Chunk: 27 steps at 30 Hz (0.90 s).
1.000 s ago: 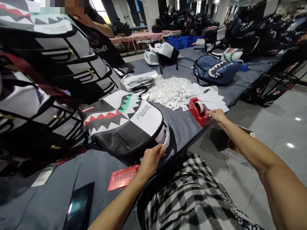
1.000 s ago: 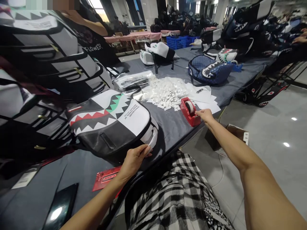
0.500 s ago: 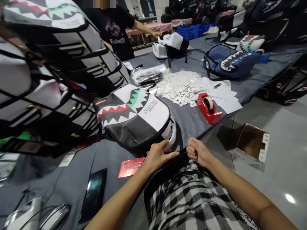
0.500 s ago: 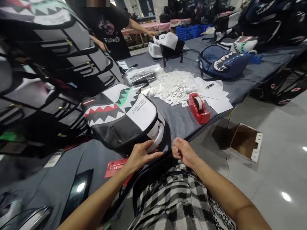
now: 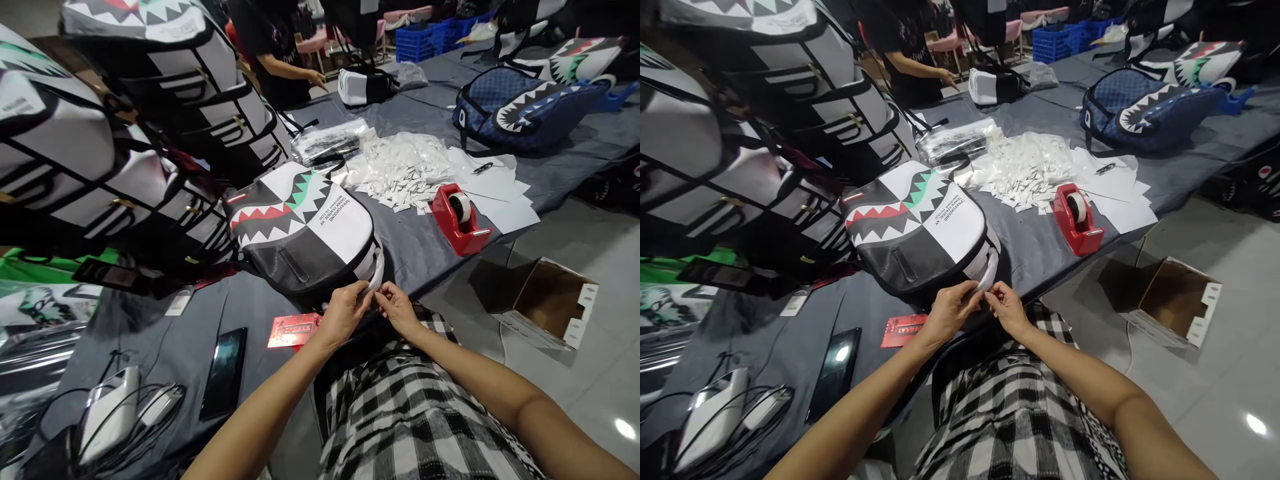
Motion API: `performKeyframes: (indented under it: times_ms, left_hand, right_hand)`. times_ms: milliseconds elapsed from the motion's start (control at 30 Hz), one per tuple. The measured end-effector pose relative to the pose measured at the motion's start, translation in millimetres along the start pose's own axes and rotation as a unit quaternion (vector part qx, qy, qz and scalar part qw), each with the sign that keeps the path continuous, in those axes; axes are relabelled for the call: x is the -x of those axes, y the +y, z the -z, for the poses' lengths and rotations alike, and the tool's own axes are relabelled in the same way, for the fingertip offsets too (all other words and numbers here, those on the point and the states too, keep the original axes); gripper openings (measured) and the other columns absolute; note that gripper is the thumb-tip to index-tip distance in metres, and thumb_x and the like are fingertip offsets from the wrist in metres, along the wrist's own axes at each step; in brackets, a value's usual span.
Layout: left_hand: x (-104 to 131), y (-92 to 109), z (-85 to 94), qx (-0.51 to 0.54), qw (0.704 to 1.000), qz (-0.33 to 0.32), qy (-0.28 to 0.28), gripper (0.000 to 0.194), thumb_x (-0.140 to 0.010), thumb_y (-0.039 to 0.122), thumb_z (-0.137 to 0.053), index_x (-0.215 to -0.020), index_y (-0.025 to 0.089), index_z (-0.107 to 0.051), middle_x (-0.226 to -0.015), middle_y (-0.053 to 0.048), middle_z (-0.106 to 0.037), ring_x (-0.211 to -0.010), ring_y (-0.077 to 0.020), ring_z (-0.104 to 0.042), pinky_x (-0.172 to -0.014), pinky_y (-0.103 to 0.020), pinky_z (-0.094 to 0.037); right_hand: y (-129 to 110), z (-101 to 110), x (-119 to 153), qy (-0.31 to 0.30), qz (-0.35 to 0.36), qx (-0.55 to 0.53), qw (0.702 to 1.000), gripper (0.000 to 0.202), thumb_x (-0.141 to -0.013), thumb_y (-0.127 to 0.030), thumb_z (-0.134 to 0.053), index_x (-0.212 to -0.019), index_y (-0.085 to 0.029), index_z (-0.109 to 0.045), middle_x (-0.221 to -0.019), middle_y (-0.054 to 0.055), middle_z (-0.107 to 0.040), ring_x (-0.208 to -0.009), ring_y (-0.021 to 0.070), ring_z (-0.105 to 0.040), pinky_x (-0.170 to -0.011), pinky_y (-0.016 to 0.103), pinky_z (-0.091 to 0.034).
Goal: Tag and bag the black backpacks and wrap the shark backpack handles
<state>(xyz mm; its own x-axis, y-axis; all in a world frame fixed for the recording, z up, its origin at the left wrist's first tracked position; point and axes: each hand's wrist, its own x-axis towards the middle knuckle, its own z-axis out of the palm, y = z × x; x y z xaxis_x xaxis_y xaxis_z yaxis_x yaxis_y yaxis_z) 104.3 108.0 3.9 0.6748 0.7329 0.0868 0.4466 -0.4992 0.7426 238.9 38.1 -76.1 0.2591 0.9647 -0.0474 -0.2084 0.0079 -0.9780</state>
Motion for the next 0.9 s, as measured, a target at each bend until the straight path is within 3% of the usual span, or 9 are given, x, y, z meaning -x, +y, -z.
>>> performKeyframes:
  times_ms: [100, 267, 367, 500, 600, 700, 800, 900]
  left_hand:
    - [1, -5, -0.8, 0.023, 1.0, -0.021, -0.004, 0.022, -0.095, 0.03, -0.053, -0.088, 0.017, -0.069, -0.065, 0.001, -0.063, -0.057, -0.011, -0.058, -0.058, -0.02, -0.043]
    - [4, -9, -3.8, 0.029, 0.997, -0.067, 0.033, 0.018, -0.096, 0.026, -0.054, -0.097, 0.019, -0.071, -0.085, -0.004, -0.064, -0.069, -0.0126, -0.062, -0.063, -0.022, -0.05]
    - [6, -10, -5.2, 0.02, 0.995, -0.081, 0.046, 0.02, -0.098, 0.025, -0.052, -0.099, 0.02, -0.071, -0.095, -0.006, -0.064, -0.076, -0.0131, -0.064, -0.066, -0.022, -0.053]
    - [7, -9, -5.8, 0.018, 0.995, -0.092, 0.043, 0.022, -0.099, 0.025, -0.05, -0.099, 0.02, -0.071, -0.114, -0.01, -0.064, -0.08, -0.0131, -0.066, -0.069, -0.023, -0.055]
    - [7, -8, -6.9, 0.0, 0.995, -0.089, 0.05, 0.023, -0.1, 0.025, -0.049, -0.097, 0.019, -0.071, -0.117, -0.011, -0.064, -0.089, -0.0152, -0.068, -0.074, -0.025, -0.056]
    - [7, -10, -8.3, -0.011, 0.994, -0.089, 0.063, 0.022, -0.099, 0.025, -0.05, -0.1, 0.02, -0.071, -0.119, -0.012, -0.065, -0.101, -0.0184, -0.068, -0.083, -0.028, -0.056]
    - [8, -13, -8.2, 0.001, 0.993, -0.09, 0.073, 0.023, -0.099, 0.026, -0.051, -0.115, 0.022, -0.067, -0.122, -0.011, -0.066, -0.108, -0.0192, -0.067, -0.091, -0.031, -0.056]
    - [9, -13, -6.8, 0.013, 0.995, -0.06, 0.08, 0.036, -0.096, 0.027, -0.057, -0.132, 0.021, -0.057, -0.121, -0.01, -0.069, -0.1, -0.0172, -0.069, -0.088, -0.029, -0.056]
  right_hand:
    - [4, 0, -1, -0.001, 0.005, 0.018, 1.0, 0.04, -0.083, -0.062, -0.063, -0.083, -0.023, -0.051, -0.061, -0.007, -0.051, -0.047, 0.0088, -0.044, -0.044, 0.021, -0.035]
    - [4, -5, -10, -0.026, -0.038, -0.024, 0.999, 0.04, -0.08, -0.06, -0.063, -0.086, -0.023, -0.051, -0.066, -0.005, -0.058, -0.044, 0.0084, -0.045, -0.038, 0.022, -0.035]
    - [-1, -11, -15, -0.033, -0.09, -0.06, 0.994, 0.042, -0.074, -0.054, -0.07, -0.094, -0.024, -0.048, -0.059, -0.008, -0.055, -0.04, 0.009, -0.044, -0.035, 0.021, -0.032]
    - [-11, -12, -5, 0.015, -0.157, -0.119, 0.98, 0.05, -0.065, -0.047, -0.08, -0.094, -0.023, -0.046, -0.051, -0.014, -0.045, -0.035, 0.0052, -0.034, -0.032, 0.016, -0.022]
    - [-22, -10, 11, -0.038, -0.198, -0.208, 0.957, 0.043, -0.071, -0.048, -0.078, -0.09, -0.02, -0.051, -0.049, -0.015, -0.04, -0.035, 0.0022, -0.024, -0.033, 0.014, -0.016]
    - [-33, -11, 21, -0.083, -0.214, -0.307, 0.924, 0.036, -0.075, -0.039, -0.08, -0.089, -0.02, -0.053, -0.052, -0.013, -0.042, -0.037, 0.0018, -0.022, -0.033, 0.013, -0.016]
    - [-35, -11, 18, -0.115, -0.232, -0.401, 0.879, 0.035, -0.076, -0.03, -0.079, -0.074, -0.02, -0.046, -0.052, -0.013, -0.039, -0.037, 0.0015, -0.018, -0.032, 0.011, -0.018]
    - [-27, -7, 6, -0.189, -0.243, -0.452, 0.838, 0.044, -0.081, -0.029, -0.072, -0.06, -0.02, -0.034, -0.046, -0.013, -0.027, -0.036, 0.0017, -0.01, -0.031, 0.01, -0.018]
